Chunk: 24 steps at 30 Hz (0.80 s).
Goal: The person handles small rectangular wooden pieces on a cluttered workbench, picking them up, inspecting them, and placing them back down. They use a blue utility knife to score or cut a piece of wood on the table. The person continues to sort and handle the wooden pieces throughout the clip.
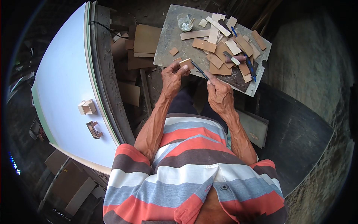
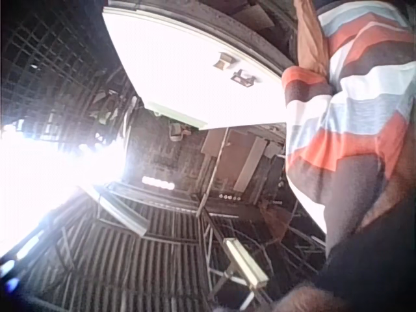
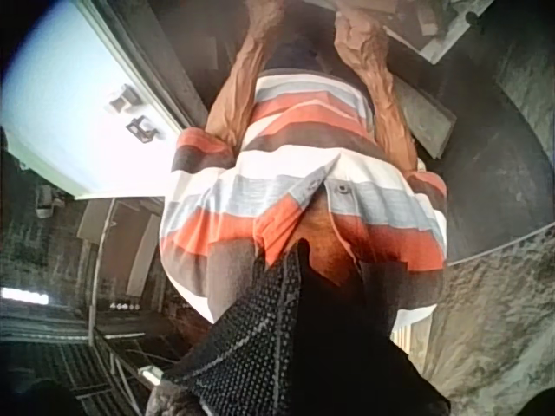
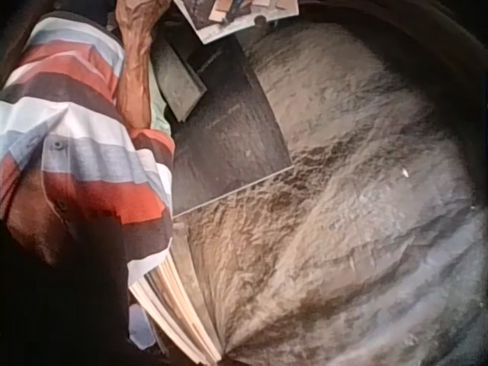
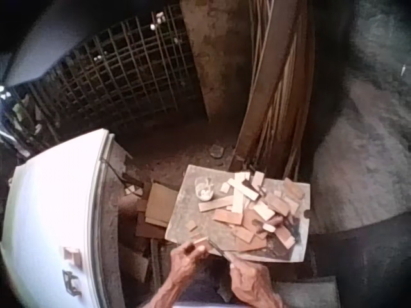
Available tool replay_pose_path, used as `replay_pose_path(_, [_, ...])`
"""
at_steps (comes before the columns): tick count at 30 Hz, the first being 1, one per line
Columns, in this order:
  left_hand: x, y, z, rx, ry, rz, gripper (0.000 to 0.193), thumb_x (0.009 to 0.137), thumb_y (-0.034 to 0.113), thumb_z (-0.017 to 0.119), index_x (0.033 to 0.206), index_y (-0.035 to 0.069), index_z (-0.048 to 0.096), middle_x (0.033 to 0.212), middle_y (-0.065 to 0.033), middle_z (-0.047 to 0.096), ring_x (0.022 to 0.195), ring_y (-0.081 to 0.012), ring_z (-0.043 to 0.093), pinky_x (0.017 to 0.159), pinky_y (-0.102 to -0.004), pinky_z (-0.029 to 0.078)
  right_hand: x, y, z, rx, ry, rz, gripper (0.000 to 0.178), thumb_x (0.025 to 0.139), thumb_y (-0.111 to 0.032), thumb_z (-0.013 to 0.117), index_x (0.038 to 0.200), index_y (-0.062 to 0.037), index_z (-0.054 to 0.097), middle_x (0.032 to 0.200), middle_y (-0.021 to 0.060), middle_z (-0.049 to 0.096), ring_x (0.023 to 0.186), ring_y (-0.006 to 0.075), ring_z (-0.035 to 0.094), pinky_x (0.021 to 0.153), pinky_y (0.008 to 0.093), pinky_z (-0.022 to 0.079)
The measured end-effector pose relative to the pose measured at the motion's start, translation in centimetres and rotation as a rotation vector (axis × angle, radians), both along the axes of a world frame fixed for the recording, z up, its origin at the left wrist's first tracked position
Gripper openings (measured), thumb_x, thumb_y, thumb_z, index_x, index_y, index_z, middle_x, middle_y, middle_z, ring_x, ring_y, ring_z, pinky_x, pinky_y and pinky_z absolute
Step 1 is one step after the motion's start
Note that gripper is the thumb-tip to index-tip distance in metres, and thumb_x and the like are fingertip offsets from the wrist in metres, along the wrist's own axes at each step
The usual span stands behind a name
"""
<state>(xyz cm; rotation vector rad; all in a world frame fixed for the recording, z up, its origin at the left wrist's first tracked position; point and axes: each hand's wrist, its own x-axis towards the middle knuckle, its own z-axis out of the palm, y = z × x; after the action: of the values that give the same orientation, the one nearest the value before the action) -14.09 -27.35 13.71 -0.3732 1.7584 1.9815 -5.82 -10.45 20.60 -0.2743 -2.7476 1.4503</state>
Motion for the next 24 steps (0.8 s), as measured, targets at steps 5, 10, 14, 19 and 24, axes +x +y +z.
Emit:
replay_pose_path(5, [0.1, 0.0, 0.0, -0.026, 0.023, -0.032, 0.024, 0.088, 0.007, 0.07, 0.109, -0.004, 0.069, 0.086, -0.008, 0.07, 0.075, -0.013, 0.065, 0.071, -0.0265, 0.053, 0.3, -0.1, 0.4, -0.008, -0.06, -0.011, 0.033, 0.092, -0.007, 0.051, 0.122, 0.0006, 0.063, 0.09, 0.024, 0.068, 0.08, 0.0387, 0.067, 0.072, 0.0427, 0.052])
replay_pose_path(10, [0.1, -0.1, 0.1, 0.009, -0.003, -0.02, 0.023, 0.088, 0.006, 0.07, 0.108, -0.004, 0.069, 0.085, -0.0076, 0.07, 0.075, -0.0127, 0.065, 0.07, -0.0263, 0.052, 0.4, -0.4, 0.2, -0.042, -0.086, -0.025, 0.034, 0.092, -0.007, 0.051, 0.123, 0.0005, 0.063, 0.087, 0.0242, 0.067, 0.078, 0.0388, 0.067, 0.071, 0.0429, 0.052])
replay_pose_path(14, [0.3, -0.2, 0.0, 0.036, -0.033, -0.012, 0.022, 0.088, 0.006, 0.07, 0.107, -0.004, 0.069, 0.085, -0.0077, 0.07, 0.075, -0.0128, 0.065, 0.07, -0.0266, 0.053, 0.4, -0.7, 0.0, -0.051, -0.088, -0.032, 0.034, 0.092, -0.007, 0.051, 0.123, 0.0005, 0.063, 0.085, 0.0243, 0.067, 0.077, 0.0389, 0.067, 0.07, 0.043, 0.051])
replay_pose_path(19, [0.4, -0.2, -0.1, -0.022, 0.034, -0.019, 0.021, 0.088, 0.007, 0.07, 0.105, -0.005, 0.069, 0.086, -0.0083, 0.07, 0.074, -0.0141, 0.066, 0.069, -0.0274, 0.055, 0.9, -0.5, 0.6, 0.071, -0.145, 0.013, 0.032, 0.091, -0.009, 0.052, 0.12, -0.0013, 0.065, 0.079, 0.0241, 0.066, 0.075, 0.0401, 0.067, 0.068, 0.0448, 0.052])
replay_pose_path(24, [-0.8, -0.7, -0.2, 0.007, -0.018, 0.03, 0.027, 0.088, 0.011, 0.074, 0.109, -0.004, 0.067, 0.09, -0.0079, 0.07, 0.077, -0.0154, 0.068, 0.073, -0.0269, 0.056, 2.1, -0.4, 0.7, 0.245, -0.368, 0.025, 0.028, 0.089, -0.013, 0.054, 0.112, -0.0036, 0.067, 0.072, 0.0262, 0.065, 0.074, 0.0426, 0.067, 0.067, 0.0495, 0.052])
